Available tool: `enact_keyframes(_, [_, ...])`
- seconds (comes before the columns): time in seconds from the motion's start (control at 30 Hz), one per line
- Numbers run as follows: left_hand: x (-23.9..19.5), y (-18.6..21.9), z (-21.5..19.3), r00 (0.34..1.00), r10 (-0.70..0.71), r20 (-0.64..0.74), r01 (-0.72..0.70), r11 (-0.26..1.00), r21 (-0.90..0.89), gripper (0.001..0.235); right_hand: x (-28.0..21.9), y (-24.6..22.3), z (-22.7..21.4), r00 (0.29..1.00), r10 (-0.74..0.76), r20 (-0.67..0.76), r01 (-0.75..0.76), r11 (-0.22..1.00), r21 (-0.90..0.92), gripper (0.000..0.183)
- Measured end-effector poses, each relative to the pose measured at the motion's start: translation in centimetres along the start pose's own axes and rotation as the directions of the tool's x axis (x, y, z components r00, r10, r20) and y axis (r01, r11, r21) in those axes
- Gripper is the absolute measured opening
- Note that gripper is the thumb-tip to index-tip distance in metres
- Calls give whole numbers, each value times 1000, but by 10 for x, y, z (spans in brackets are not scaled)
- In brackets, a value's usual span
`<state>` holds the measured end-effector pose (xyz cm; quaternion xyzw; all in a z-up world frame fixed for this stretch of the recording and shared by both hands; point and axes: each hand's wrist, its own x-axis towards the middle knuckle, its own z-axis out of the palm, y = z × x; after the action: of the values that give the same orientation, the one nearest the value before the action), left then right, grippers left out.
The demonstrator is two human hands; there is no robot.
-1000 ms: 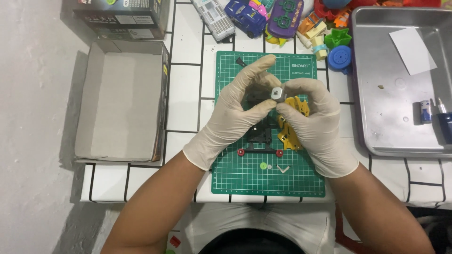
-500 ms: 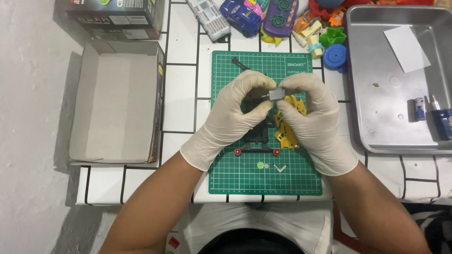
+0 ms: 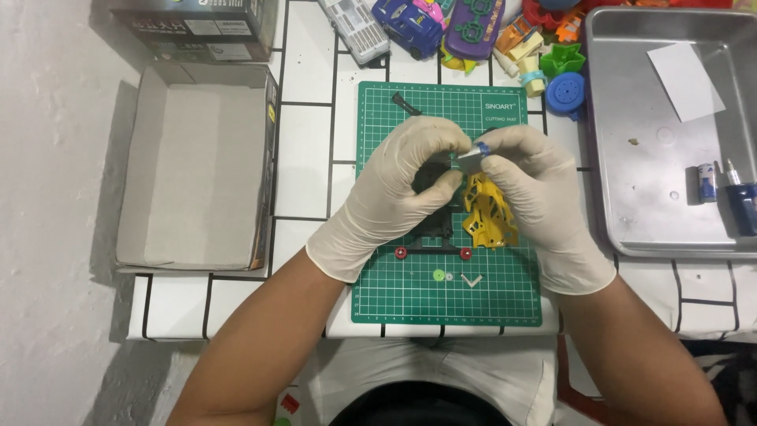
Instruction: Assembling a small plastic toy car chassis by fitting and snapping together various components.
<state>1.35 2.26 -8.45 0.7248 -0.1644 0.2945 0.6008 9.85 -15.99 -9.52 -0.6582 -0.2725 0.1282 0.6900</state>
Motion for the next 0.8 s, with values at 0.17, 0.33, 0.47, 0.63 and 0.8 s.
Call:
enact_keyframes(0.17, [0,-1,-10,988,145,56,-154,969,195,42,-10,-32,-4,995,-82,48,87,990,-114,16])
enact_keyframes(0.33, [8,6,-16,949,185,255,-270,894,357,18,-40,-53,-20,919,-102,381,290,829,-479,16])
enact_keyframes(0.47, [4,-1,-14,941,110,320,-244,876,416,16,-57,-45,-21,792,-155,590,541,624,-563,21])
enact_keyframes(0.63, [1,-6,-16,947,114,300,-237,879,413,19,-67,-44,-8,781,-103,616,550,579,-602,17])
enact_keyframes(0.8, [0,-14,-17,943,141,302,-261,876,405,21,-72,-43,-6,794,-74,604,529,573,-626,17])
